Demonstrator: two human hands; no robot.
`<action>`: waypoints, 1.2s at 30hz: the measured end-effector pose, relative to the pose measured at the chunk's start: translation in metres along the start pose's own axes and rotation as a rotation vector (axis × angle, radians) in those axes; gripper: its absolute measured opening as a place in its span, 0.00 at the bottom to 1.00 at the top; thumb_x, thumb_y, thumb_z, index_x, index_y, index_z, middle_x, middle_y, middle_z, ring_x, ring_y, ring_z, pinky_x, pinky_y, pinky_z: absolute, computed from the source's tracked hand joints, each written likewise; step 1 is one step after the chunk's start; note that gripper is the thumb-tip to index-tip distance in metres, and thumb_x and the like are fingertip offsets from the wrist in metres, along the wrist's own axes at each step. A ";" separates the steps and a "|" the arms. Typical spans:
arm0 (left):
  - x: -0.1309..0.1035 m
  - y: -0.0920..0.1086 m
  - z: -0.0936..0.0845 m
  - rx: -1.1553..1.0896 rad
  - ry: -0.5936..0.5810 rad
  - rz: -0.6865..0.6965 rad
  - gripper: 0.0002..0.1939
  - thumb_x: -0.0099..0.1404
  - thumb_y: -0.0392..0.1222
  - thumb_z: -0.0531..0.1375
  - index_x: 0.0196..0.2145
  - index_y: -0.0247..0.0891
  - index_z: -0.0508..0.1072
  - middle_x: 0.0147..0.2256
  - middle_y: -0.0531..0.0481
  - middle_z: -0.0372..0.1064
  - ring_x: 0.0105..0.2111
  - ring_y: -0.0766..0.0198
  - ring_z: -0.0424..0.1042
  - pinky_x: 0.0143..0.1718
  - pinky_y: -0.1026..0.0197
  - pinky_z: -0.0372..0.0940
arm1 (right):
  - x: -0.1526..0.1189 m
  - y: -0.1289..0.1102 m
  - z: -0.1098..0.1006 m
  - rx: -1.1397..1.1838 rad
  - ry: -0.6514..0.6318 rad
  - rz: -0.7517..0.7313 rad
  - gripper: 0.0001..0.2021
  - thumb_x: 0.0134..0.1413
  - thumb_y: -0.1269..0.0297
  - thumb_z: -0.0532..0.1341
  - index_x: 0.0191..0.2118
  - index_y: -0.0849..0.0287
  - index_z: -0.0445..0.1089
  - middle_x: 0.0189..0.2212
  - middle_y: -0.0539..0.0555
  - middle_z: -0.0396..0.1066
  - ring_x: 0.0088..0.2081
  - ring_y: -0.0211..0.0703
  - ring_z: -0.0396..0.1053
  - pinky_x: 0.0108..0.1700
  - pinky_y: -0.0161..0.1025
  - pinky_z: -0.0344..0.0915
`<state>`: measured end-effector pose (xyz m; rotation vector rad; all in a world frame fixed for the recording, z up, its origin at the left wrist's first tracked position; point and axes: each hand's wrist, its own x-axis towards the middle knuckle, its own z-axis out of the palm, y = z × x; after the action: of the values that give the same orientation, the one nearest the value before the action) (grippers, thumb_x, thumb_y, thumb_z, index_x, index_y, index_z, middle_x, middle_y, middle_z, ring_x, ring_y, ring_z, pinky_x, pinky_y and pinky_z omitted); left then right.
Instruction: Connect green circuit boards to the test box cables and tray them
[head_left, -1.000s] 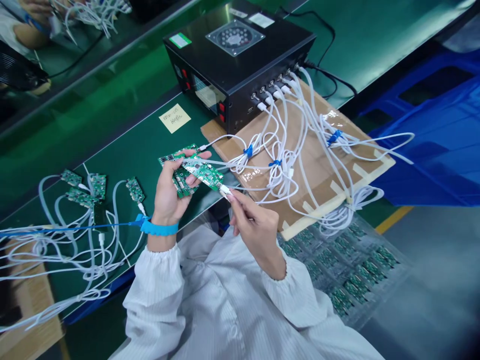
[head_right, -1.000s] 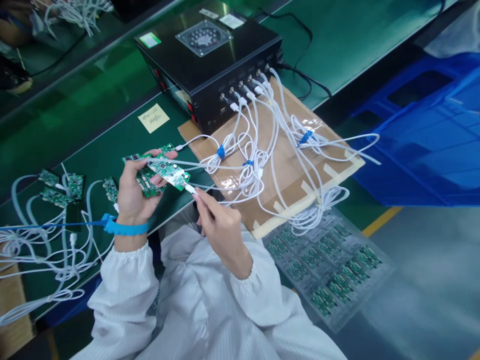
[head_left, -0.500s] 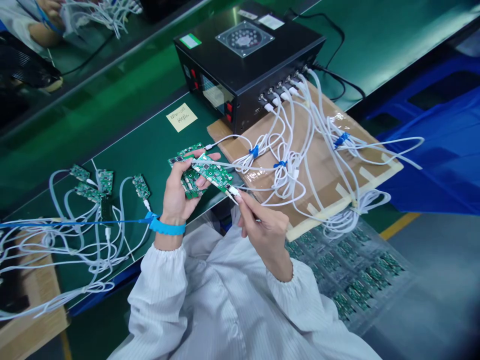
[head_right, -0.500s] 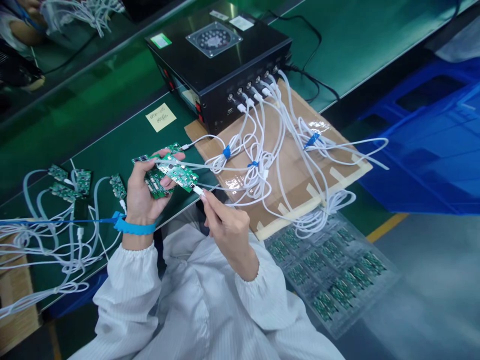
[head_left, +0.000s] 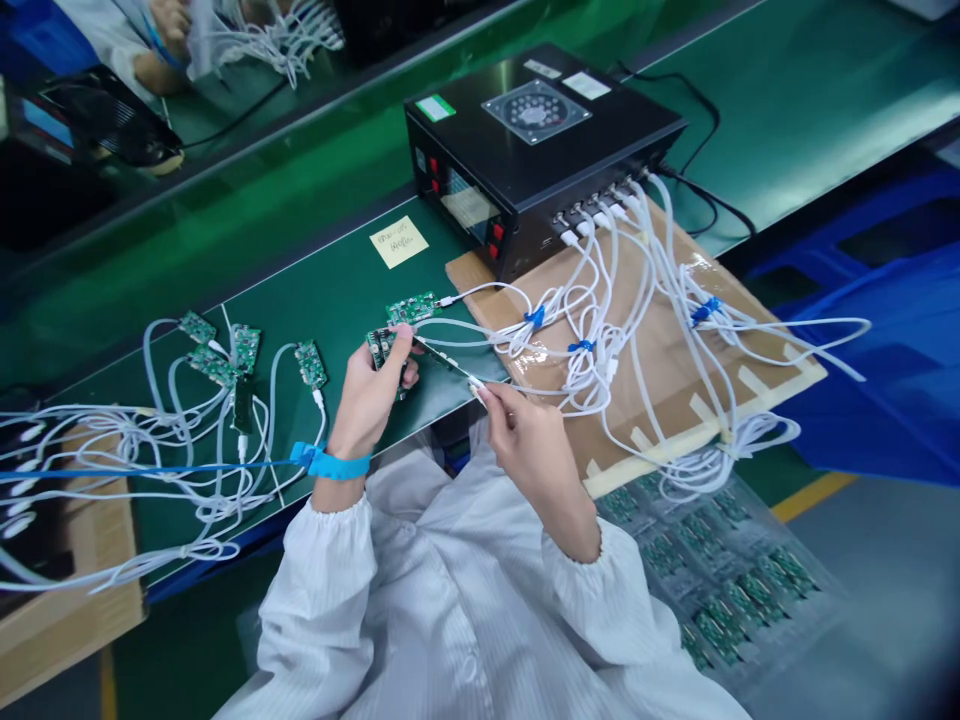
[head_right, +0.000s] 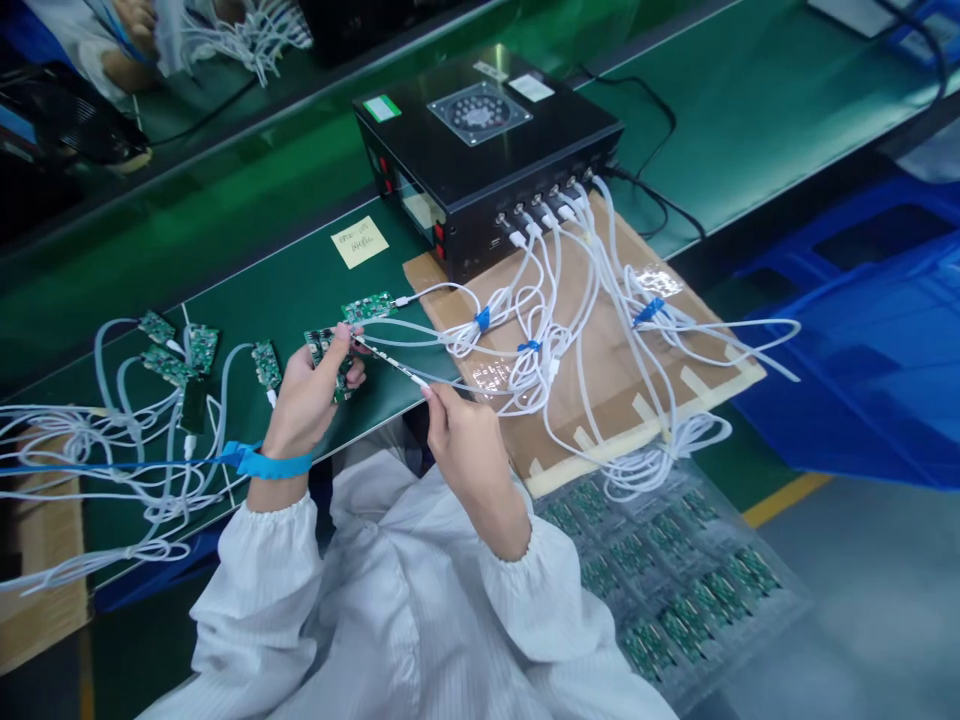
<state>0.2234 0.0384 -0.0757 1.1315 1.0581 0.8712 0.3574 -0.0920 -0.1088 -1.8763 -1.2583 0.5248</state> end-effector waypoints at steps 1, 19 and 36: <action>0.001 -0.001 -0.001 0.017 0.002 0.003 0.25 0.58 0.61 0.71 0.34 0.36 0.72 0.28 0.52 0.67 0.22 0.73 0.61 0.22 0.66 0.57 | 0.000 0.000 -0.001 -0.017 -0.008 -0.009 0.14 0.71 0.62 0.54 0.43 0.58 0.78 0.23 0.52 0.75 0.22 0.40 0.71 0.26 0.35 0.58; 0.007 -0.022 -0.013 0.092 0.015 -0.010 0.25 0.57 0.60 0.71 0.41 0.36 0.77 0.23 0.55 0.65 0.22 0.69 0.63 0.24 0.66 0.58 | -0.008 0.002 0.013 -0.290 0.035 -0.089 0.20 0.75 0.57 0.49 0.49 0.62 0.75 0.20 0.52 0.72 0.21 0.41 0.69 0.26 0.35 0.53; -0.001 -0.022 -0.017 0.219 -0.039 0.029 0.22 0.60 0.55 0.71 0.44 0.37 0.77 0.23 0.54 0.68 0.24 0.68 0.66 0.27 0.67 0.62 | -0.060 0.026 0.006 -0.453 0.112 -0.285 0.15 0.75 0.64 0.53 0.52 0.64 0.75 0.25 0.52 0.78 0.22 0.37 0.74 0.23 0.34 0.56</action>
<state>0.2075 0.0371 -0.0979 1.3439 1.1275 0.7660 0.3432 -0.1490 -0.1385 -2.0014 -1.6327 -0.0243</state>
